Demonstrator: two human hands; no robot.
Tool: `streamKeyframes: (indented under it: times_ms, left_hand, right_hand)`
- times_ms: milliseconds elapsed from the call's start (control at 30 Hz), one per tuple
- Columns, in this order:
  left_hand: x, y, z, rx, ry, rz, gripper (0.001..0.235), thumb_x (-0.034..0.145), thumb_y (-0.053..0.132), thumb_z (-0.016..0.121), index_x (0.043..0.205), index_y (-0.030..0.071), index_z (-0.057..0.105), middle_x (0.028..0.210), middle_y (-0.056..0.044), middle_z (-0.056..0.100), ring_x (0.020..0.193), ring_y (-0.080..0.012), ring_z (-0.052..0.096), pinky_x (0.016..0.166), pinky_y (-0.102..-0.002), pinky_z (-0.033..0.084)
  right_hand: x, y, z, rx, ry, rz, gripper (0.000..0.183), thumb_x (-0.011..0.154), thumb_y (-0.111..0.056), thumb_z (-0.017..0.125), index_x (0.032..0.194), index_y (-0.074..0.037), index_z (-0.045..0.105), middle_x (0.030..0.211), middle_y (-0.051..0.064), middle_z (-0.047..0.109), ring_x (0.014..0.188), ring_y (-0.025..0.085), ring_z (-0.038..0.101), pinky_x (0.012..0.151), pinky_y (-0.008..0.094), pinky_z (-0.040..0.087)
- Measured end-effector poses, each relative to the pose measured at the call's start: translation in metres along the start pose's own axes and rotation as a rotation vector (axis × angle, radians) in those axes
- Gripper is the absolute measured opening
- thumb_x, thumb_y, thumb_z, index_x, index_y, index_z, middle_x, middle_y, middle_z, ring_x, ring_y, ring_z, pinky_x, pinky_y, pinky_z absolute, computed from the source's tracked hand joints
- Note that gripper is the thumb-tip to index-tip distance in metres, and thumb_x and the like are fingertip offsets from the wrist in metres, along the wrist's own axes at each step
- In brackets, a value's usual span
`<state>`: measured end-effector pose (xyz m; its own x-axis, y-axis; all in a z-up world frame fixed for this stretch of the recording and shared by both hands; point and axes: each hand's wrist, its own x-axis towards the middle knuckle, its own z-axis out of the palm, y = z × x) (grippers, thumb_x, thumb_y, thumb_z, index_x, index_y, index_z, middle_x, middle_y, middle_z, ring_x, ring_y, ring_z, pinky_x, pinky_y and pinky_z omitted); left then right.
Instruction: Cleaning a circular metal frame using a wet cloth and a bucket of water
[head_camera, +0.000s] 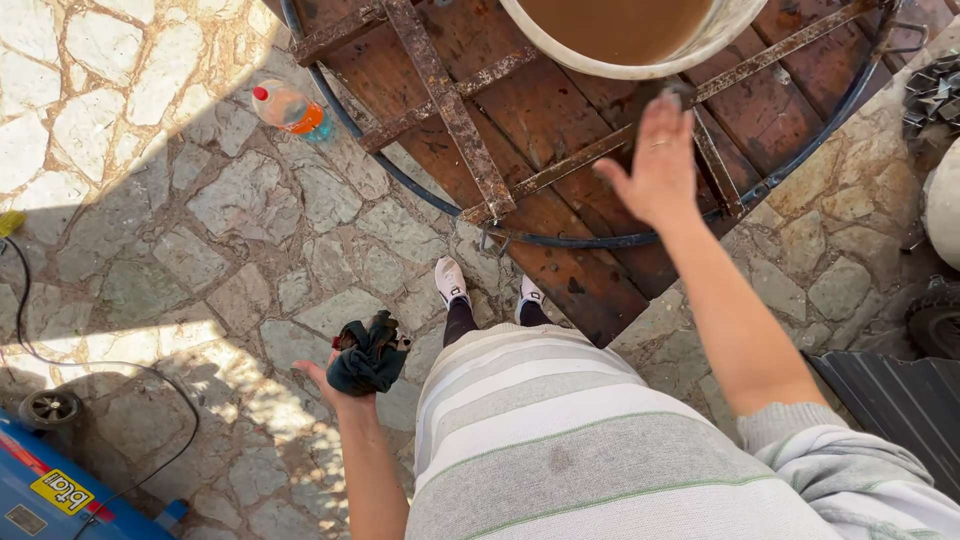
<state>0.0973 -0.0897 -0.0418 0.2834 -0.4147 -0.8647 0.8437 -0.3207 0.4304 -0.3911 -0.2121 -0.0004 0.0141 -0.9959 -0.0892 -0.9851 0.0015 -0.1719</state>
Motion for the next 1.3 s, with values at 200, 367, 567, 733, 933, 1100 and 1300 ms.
streamKeyframes:
  times_ms: [200,367,567,733,933,1100,1300]
  left_hand:
    - [-0.009,-0.006,0.016,0.087,0.018,-0.003,0.105,0.094,0.082,0.039,0.164,0.011,0.008,0.17,-0.005,0.013,0.157,-0.0309,0.017,0.131,-0.054,0.021]
    - [0.055,-0.003,-0.03,0.01,0.103,-0.092,0.074,0.08,0.092,0.042,0.067,0.02,0.047,0.086,0.0,0.064,0.097,-0.0298,0.07,0.097,-0.06,0.057]
    - [0.055,-0.01,-0.035,0.071,0.15,-0.092,0.076,0.086,0.092,0.04,0.058,0.023,0.026,0.057,0.009,0.034,0.06,-0.0153,0.045,0.077,-0.03,0.052]
    - [0.052,-0.007,-0.028,0.068,0.163,-0.099,0.074,0.084,0.092,0.04,0.06,0.022,0.036,0.074,0.007,0.057,0.089,-0.0225,0.067,0.097,-0.051,0.058]
    - [-0.001,-0.009,0.016,0.059,-0.069,-0.004,0.103,0.095,0.082,0.04,0.165,0.016,0.003,0.17,0.002,0.016,0.158,-0.0241,0.016,0.131,-0.052,0.019]
    - [0.049,-0.018,-0.018,0.019,-0.042,-0.038,0.054,0.101,0.072,0.045,0.099,0.018,0.041,0.112,0.007,0.051,0.117,-0.0096,0.055,0.12,-0.034,0.039]
    - [0.075,-0.031,-0.025,0.157,-0.042,-0.017,0.1,0.097,0.082,0.042,0.163,0.013,0.017,0.17,0.0,0.019,0.157,-0.0247,0.019,0.132,-0.049,0.018]
  right_hand:
    - [0.006,-0.014,0.009,0.0,0.011,0.034,0.121,0.093,-0.082,0.038,0.156,0.019,0.014,0.161,0.043,0.012,0.154,0.051,0.013,0.126,0.055,0.0]
    - [0.022,-0.006,-0.041,-0.003,-0.198,0.465,0.116,0.092,-0.083,0.006,0.159,0.011,-0.003,0.167,0.026,-0.01,0.157,0.033,-0.011,0.129,0.042,-0.008]
    - [0.005,-0.008,-0.016,0.0,-0.114,0.31,0.122,0.089,-0.087,0.012,0.157,0.013,-0.006,0.166,0.031,-0.01,0.158,0.039,-0.009,0.131,0.047,-0.007]
    - [-0.021,-0.007,-0.025,-0.04,-0.237,0.538,0.125,0.085,-0.09,0.001,0.157,0.012,-0.004,0.166,0.028,-0.012,0.156,0.035,-0.012,0.129,0.042,-0.007]
    - [-0.033,0.038,-0.004,0.142,0.083,0.465,0.122,0.096,-0.081,0.046,0.157,0.019,0.009,0.161,0.045,0.004,0.155,0.052,0.005,0.126,0.053,-0.008]
    - [-0.039,0.01,0.009,0.115,0.063,0.444,0.128,0.09,-0.082,0.051,0.157,0.018,0.007,0.163,0.041,0.0,0.155,0.051,0.001,0.127,0.054,-0.006]
    - [-0.044,0.036,-0.002,0.09,0.058,0.38,0.123,0.094,-0.08,0.049,0.158,0.016,0.008,0.164,0.04,0.003,0.156,0.05,0.003,0.127,0.053,-0.006]
